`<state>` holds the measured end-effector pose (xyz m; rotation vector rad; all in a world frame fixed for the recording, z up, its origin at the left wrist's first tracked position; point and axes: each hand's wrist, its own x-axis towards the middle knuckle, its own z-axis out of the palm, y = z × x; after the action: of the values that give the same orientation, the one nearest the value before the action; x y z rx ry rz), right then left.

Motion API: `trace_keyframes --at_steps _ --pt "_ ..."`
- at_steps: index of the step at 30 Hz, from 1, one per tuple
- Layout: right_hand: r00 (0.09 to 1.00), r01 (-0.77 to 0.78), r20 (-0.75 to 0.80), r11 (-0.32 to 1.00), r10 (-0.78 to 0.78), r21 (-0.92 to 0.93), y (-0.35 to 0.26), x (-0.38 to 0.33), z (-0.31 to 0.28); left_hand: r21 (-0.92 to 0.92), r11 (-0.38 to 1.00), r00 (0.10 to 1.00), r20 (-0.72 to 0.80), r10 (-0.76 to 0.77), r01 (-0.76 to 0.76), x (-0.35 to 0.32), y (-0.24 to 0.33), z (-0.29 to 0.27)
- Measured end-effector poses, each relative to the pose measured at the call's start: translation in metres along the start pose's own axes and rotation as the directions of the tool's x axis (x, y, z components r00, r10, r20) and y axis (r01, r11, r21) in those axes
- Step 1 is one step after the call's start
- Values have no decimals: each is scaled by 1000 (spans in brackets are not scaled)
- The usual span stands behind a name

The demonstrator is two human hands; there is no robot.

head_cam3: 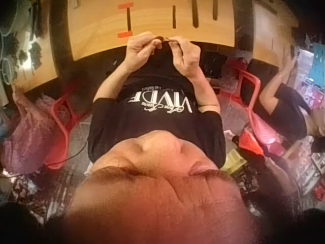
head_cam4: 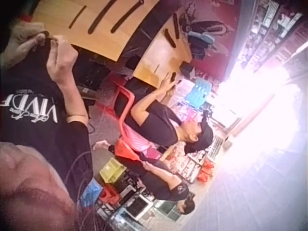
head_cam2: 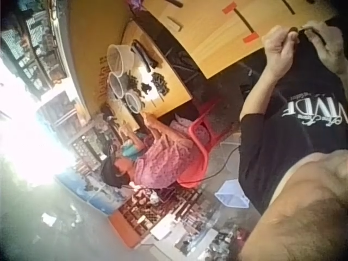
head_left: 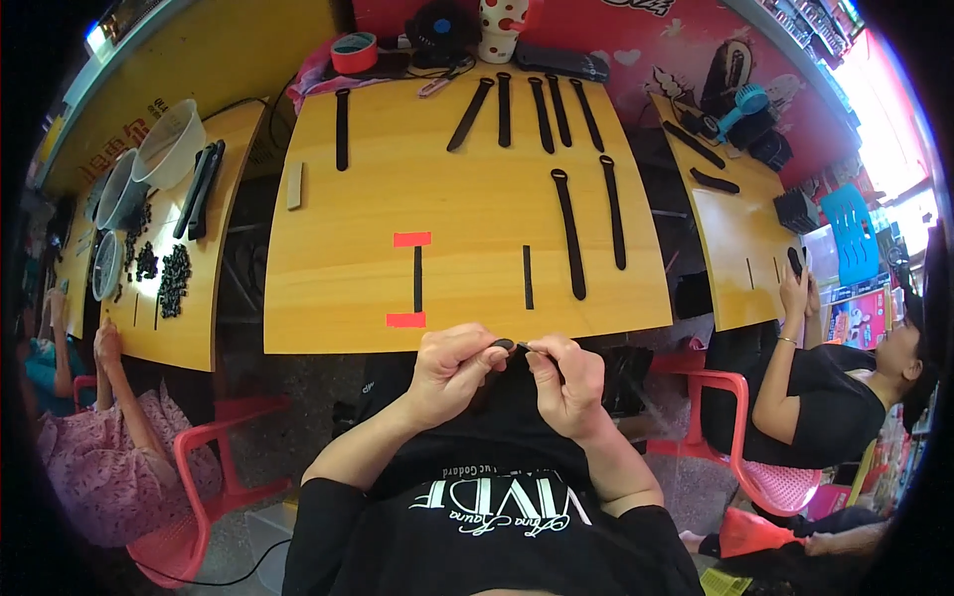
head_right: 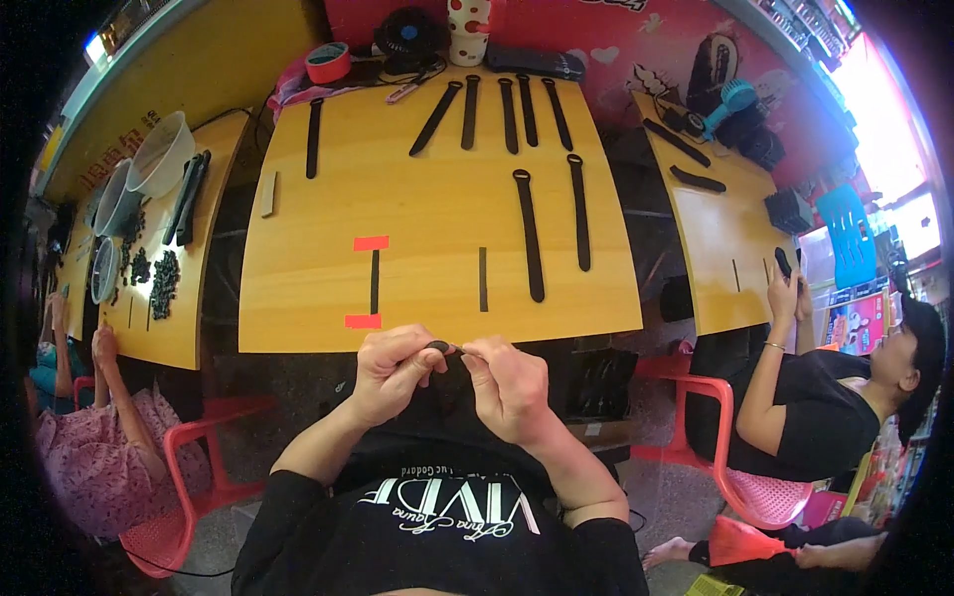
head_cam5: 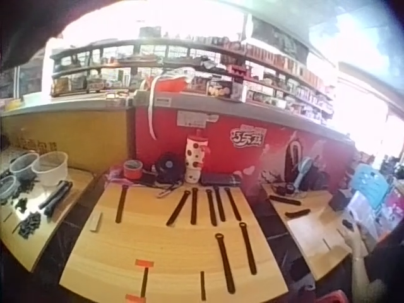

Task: Assembling plastic buckles and components onto black fabric straps at a workshop bench.

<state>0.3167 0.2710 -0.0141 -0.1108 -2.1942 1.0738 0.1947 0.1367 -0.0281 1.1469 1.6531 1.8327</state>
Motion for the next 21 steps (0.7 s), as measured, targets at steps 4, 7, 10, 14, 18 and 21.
trace_keyframes --at_steps 4,7,10,14,18,21 --pt "998 57 27 996 -55 -71 1 4 1 -66 997 999 -10 -41 40 -2 -1 -1" --pt "998 63 15 994 -62 -89 4 1 2 -97 992 997 -6 -81 80 0 -1 -1" --pt "998 59 28 994 -56 -96 6 1 0 -121 988 995 2 -98 97 0 -3 2" --pt "998 53 36 994 -50 -92 5 1 0 -105 989 995 6 -101 101 0 -3 1" --pt "997 69 35 992 -66 -109 7 0 2 -112 988 995 19 -101 103 -2 -7 -1" --pt "997 62 43 992 -58 -107 5 1 1 -116 988 994 36 -101 104 -3 -6 -1"
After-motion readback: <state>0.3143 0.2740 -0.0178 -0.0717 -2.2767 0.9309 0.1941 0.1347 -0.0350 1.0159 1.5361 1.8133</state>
